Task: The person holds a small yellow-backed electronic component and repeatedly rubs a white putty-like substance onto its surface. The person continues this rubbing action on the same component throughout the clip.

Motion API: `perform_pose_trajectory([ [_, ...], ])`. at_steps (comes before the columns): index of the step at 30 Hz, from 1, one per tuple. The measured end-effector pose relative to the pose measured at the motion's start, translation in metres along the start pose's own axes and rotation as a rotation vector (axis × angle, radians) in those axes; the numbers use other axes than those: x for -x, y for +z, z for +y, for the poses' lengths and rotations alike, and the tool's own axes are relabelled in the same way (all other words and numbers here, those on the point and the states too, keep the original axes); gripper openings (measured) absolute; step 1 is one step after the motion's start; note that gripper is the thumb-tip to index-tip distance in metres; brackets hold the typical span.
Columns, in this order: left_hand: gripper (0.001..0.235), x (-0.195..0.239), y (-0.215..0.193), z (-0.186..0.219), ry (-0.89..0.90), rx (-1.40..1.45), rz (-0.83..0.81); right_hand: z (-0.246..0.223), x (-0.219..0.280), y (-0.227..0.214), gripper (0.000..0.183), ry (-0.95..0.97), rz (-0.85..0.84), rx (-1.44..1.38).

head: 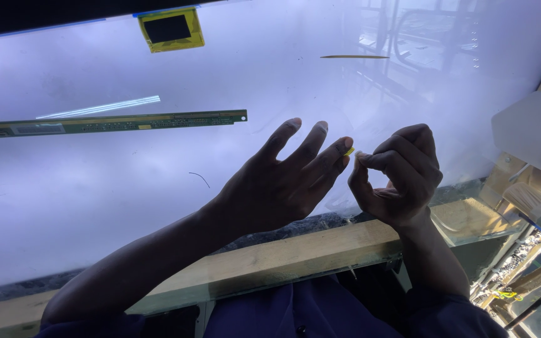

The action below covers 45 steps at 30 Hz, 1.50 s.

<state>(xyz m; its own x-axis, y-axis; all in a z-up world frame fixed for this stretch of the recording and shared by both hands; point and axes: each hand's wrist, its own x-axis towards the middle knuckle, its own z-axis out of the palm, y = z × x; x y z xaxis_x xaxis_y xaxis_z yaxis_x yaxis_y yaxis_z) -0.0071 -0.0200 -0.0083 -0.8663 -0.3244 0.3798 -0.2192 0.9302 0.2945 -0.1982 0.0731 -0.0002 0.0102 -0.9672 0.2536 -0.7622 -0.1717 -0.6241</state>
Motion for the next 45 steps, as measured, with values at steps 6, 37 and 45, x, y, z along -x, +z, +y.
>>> perform_pose_trajectory([
  [6, 0.024, 0.001, 0.001, 0.0, -0.019, 0.004, 0.003, 0.0, -0.002, 0.001, 0.014, -0.021, -0.028, -0.015],
  [37, 0.016, -0.008, -0.001, 0.002, -0.047, 0.042, 0.016, 0.003, -0.001, -0.005, 0.018, -0.039, 0.026, -0.015],
  [45, 0.017, -0.01, -0.001, 0.002, -0.036, 0.032, 0.012, 0.004, -0.003, -0.007, 0.017, -0.034, -0.015, -0.016],
])
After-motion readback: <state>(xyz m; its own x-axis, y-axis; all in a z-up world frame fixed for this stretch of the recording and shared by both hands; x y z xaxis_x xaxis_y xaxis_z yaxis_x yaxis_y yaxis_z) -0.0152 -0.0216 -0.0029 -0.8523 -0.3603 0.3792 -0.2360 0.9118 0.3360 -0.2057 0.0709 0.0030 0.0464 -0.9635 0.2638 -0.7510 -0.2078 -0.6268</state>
